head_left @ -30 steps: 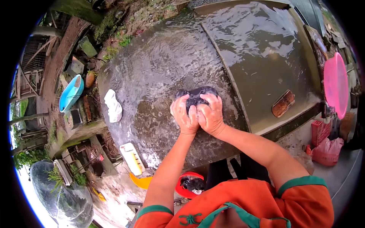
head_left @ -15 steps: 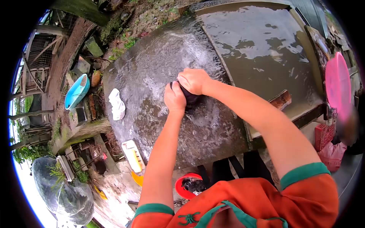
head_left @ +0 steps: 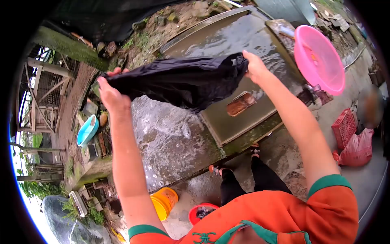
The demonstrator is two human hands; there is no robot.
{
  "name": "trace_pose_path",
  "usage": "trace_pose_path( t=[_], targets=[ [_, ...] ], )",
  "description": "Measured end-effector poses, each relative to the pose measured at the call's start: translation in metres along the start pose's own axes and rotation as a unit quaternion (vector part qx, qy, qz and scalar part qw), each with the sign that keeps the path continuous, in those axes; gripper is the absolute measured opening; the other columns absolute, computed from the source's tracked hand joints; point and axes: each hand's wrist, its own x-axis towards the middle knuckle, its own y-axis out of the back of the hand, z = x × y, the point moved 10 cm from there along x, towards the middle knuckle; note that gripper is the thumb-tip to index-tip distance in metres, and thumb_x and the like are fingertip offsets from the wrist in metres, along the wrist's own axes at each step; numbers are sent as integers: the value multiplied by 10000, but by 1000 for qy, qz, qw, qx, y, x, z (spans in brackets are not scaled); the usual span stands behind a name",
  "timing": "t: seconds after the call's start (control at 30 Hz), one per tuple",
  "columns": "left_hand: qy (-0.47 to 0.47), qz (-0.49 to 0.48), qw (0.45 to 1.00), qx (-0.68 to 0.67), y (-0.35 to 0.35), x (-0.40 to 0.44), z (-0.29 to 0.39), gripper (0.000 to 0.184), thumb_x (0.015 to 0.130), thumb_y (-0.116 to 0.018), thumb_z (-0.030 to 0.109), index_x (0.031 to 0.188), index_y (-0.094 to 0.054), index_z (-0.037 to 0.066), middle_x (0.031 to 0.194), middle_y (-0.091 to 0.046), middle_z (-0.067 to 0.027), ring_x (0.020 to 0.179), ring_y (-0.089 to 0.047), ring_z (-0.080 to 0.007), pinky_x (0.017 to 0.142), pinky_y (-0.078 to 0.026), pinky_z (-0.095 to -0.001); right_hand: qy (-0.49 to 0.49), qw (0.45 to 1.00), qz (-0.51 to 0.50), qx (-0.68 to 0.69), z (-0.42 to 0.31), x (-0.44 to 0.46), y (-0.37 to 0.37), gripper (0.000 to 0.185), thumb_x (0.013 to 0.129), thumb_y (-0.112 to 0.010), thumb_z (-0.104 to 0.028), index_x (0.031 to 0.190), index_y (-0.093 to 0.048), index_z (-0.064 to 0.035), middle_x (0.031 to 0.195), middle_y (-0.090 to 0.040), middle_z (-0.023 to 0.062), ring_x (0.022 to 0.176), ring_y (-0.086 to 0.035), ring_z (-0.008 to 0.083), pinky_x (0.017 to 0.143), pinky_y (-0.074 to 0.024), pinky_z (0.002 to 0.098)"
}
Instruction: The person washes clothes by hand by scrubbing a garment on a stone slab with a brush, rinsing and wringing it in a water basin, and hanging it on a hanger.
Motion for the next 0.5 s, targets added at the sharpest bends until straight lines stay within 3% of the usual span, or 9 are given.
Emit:
trace_pose_path(
  t=[0.1, 0.2, 0.23, 0.3, 0.33, 0.37, 0.4, 0.47, 0.5],
  targets=[
    [-45, -18, 998, 36, -70, 4, 41, 365, 972, -318, 365, 1013, -424, 18, 972, -578, -188, 851, -589, -347, 801, -487, -476, 83, 992, 68, -61, -81, -7, 23, 277, 948, -434, -268, 968, -587, -38, 936, -622, 44, 811, -588, 149, 739, -484, 314],
    [-110, 8, 983, 148, -108, 12, 76, 470, 956, -384, 396, 1182, -422, -14, 1092, -557, -210, 977, -570, -314, 875, -456, -419, 168, 986, 12, -17, -158, 6, 25, 303, 951, -429, -278, 1003, -585, -23, 937, -618, 52, 832, -576, 152, 753, -474, 328],
    [-171, 89, 946, 260, -86, 35, 90, 582, 941, -400, 441, 1266, -403, -42, 1197, -514, -234, 1089, -516, -313, 948, -396, -364, 297, 949, 20, -108, -203, 19, 32, 319, 950, -432, -281, 1032, -573, -8, 961, -615, 52, 862, -573, 153, 779, -469, 329],
    [-282, 145, 848, 424, -90, 34, 127, 660, 921, -402, 494, 1249, -429, -78, 1262, -462, -266, 1147, -462, -355, 982, -349, -345, 327, 924, 43, -194, -266, -62, 9, 340, 934, -454, -273, 1119, -525, 3, 1065, -603, 86, 969, -571, 201, 883, -443, 316],
    [-321, 156, 811, 464, -93, 27, 138, 675, 916, -400, 509, 1231, -442, -87, 1258, -462, -272, 1134, -469, -367, 975, -356, -348, 535, 747, 24, -395, -305, -75, -8, 320, 925, -463, -264, 1111, -527, -12, 1034, -603, 123, 948, -575, 242, 842, -445, 329],
    [-304, 181, 808, 471, -112, -5, 150, 680, 917, -394, 513, 1226, -445, -91, 1240, -475, -277, 1116, -485, -373, 960, -370, -357, 717, 480, 98, -496, -321, -101, -15, 300, 916, -473, -254, 1103, -529, -28, 1003, -604, 160, 927, -578, 283, 801, -447, 342],
    [-313, 196, 824, 429, -115, -22, 154, 657, 922, -404, 497, 1203, -464, -94, 1194, -515, -263, 1072, -517, -356, 935, -389, -359, 783, 254, 123, -554, -316, -108, -26, 270, 914, -472, -240, 1074, -537, -33, 955, -603, 192, 902, -578, 316, 766, -448, 363],
    [-338, 187, 846, 366, -103, -32, 157, 639, 922, -420, 487, 1189, -477, -91, 1160, -541, -237, 1035, -540, -316, 918, -400, -349, 679, 417, 142, -588, -344, -90, -20, 280, 875, -458, -177, 1126, -568, -120, 1102, -570, 144, 866, -587, 340, 735, -475, 453],
    [-328, 177, 868, 328, -88, -25, 155, 635, 920, -434, 482, 1193, -471, -91, 1150, -547, -218, 1008, -551, -283, 906, -414, -335, 537, 662, 164, -497, -368, -117, -12, 275, 885, -407, -79, 1112, -552, -25, 973, -590, 202, 850, -585, 356, 752, -483, 421]
  ],
)
